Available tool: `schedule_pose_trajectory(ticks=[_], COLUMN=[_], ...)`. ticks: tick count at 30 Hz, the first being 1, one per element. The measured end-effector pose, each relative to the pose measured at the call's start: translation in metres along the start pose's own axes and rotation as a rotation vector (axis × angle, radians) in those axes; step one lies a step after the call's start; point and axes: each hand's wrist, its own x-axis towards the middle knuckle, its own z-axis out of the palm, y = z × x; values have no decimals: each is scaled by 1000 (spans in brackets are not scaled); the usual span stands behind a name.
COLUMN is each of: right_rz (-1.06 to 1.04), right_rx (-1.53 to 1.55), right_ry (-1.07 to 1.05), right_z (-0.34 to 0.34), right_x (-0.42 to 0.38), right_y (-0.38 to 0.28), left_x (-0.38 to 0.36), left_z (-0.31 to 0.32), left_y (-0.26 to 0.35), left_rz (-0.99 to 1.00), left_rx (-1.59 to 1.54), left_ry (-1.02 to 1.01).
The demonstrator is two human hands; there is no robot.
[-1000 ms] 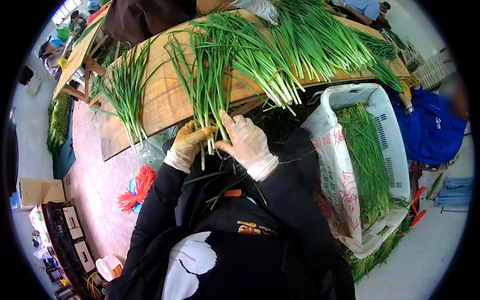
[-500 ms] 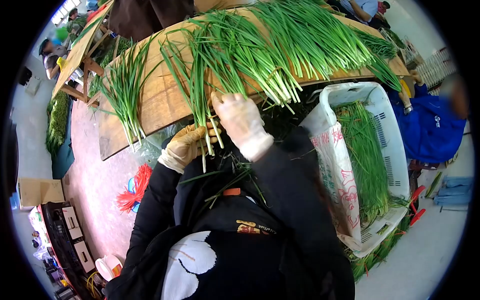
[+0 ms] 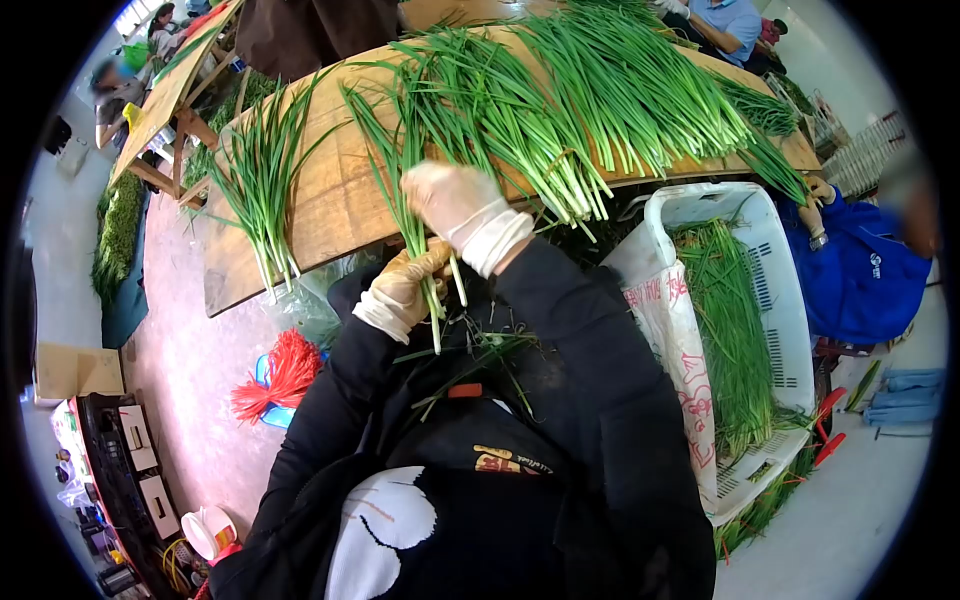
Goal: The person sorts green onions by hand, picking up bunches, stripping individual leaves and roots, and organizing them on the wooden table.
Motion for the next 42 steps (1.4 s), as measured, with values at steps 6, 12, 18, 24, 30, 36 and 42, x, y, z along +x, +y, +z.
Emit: schedule_pose_trajectory(ticks=[6, 12, 18, 24, 30, 36, 42], right_rz=[0, 98, -42, 204, 293, 787, 763], right_rx=[-95, 273, 781, 263, 84, 1044, 1425], right_ry=[466, 599, 512, -386, -434, -444, -429], right_z=[-50, -169, -235, -149, -70, -16, -20], right_x=[48, 29, -34, -81, -93, -91, -114], right_y=[50, 8, -18, -29, -40, -36, -4], left_x=[-17, -19, -12, -11, -7, 5, -11], left_z=[-4, -15, -20, -22, -9, -7, -4], left_y=[3, 2, 12, 23, 23, 11, 27], left_rz=[-43, -115, -119, -174, -179, -122, -187], left_rx=[140, 143, 151, -80, -85, -157, -22], left_ry=[121, 109, 20, -323, -266, -317, -448])
